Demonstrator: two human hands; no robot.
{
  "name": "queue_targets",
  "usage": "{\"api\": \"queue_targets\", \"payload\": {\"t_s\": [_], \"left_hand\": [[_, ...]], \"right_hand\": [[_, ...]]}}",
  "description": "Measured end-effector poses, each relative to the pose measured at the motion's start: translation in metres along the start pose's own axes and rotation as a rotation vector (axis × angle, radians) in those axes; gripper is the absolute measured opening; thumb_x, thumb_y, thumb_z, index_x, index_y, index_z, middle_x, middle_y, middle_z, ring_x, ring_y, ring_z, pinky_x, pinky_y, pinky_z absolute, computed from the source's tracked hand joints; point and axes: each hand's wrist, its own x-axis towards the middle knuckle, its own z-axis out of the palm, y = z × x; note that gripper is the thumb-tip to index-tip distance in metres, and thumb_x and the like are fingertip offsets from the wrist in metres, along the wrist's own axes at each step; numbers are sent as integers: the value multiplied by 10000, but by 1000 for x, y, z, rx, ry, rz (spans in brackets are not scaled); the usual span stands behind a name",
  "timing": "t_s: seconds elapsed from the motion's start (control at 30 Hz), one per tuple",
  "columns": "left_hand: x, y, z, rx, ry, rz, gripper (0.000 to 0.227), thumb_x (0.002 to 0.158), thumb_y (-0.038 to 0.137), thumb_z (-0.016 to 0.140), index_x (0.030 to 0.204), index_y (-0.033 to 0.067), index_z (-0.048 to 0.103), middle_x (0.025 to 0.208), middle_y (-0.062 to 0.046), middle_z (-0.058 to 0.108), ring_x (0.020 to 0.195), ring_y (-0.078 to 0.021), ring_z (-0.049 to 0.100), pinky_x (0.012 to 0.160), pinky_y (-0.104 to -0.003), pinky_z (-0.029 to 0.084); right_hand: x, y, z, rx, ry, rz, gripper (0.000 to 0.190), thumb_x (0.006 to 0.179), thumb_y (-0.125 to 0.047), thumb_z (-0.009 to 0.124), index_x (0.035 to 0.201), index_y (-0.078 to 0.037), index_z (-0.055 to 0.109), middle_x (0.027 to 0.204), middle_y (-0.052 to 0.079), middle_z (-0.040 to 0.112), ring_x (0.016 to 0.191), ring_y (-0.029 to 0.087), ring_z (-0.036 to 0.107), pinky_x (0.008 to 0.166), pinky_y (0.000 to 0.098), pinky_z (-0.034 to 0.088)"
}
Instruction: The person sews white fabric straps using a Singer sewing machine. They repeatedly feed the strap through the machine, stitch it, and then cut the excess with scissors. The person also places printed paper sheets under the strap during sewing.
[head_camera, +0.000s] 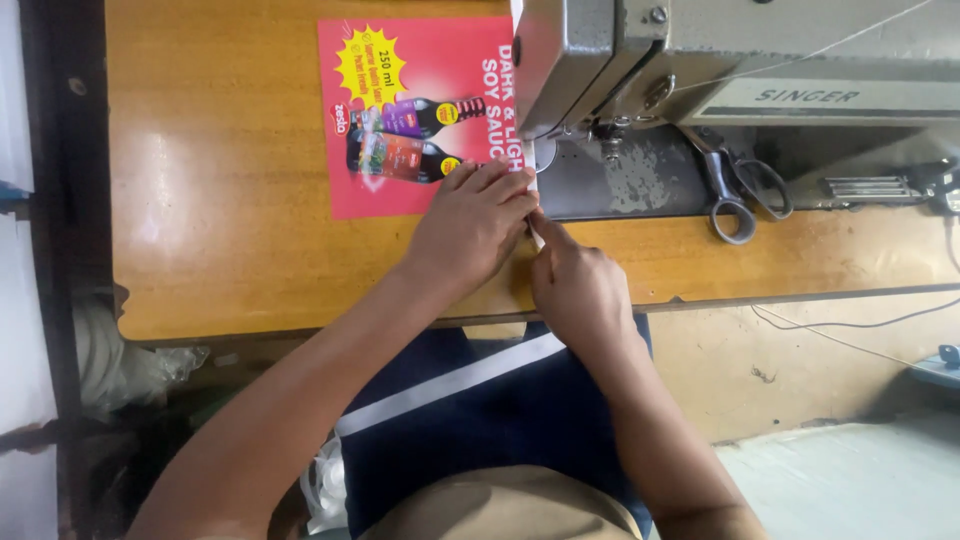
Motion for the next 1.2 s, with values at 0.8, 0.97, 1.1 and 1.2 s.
{"api": "queue_targets", "payload": {"t_s": [0.8,0.97,1.1,1.2], "left_hand": [[23,-18,-8,-136,45,-71,227,1029,314,640,1224,213,697,1336,-78,560,1392,-372,538,1252,-562,324],[19,-9,-26,-143,59,-12,246,1026,243,557,1218,191,701,1386,-72,568,1357,-357,564,1121,-516,454],[16,-5,-29,-120,56,80,289,1030,131,529,1268,205,675,1359,-30,599,1266,-307,627,998,-459,515],[15,-5,-24,-92,78,93,233,1029,132,564,1221,209,672,1312,-6,646,1219,-282,653,978,-443,518]], "right_hand": [[43,1,13,36,-2,71,449,1031,-298,496,1441,-293,678,744,216,746,830,491,757,759,627,592],[18,-10,-13,182,-51,67,506,1021,-257,495,1516,-284,597,820,272,758,885,517,748,802,663,569],[-22,-9,-10,1103,-60,223,573,1042,-122,394,1606,-120,495,690,15,544,577,161,605,505,268,511],[-55,-8,9,1425,-41,310,570,1081,-73,396,1649,-104,433,589,16,407,374,134,444,264,275,420]]}}
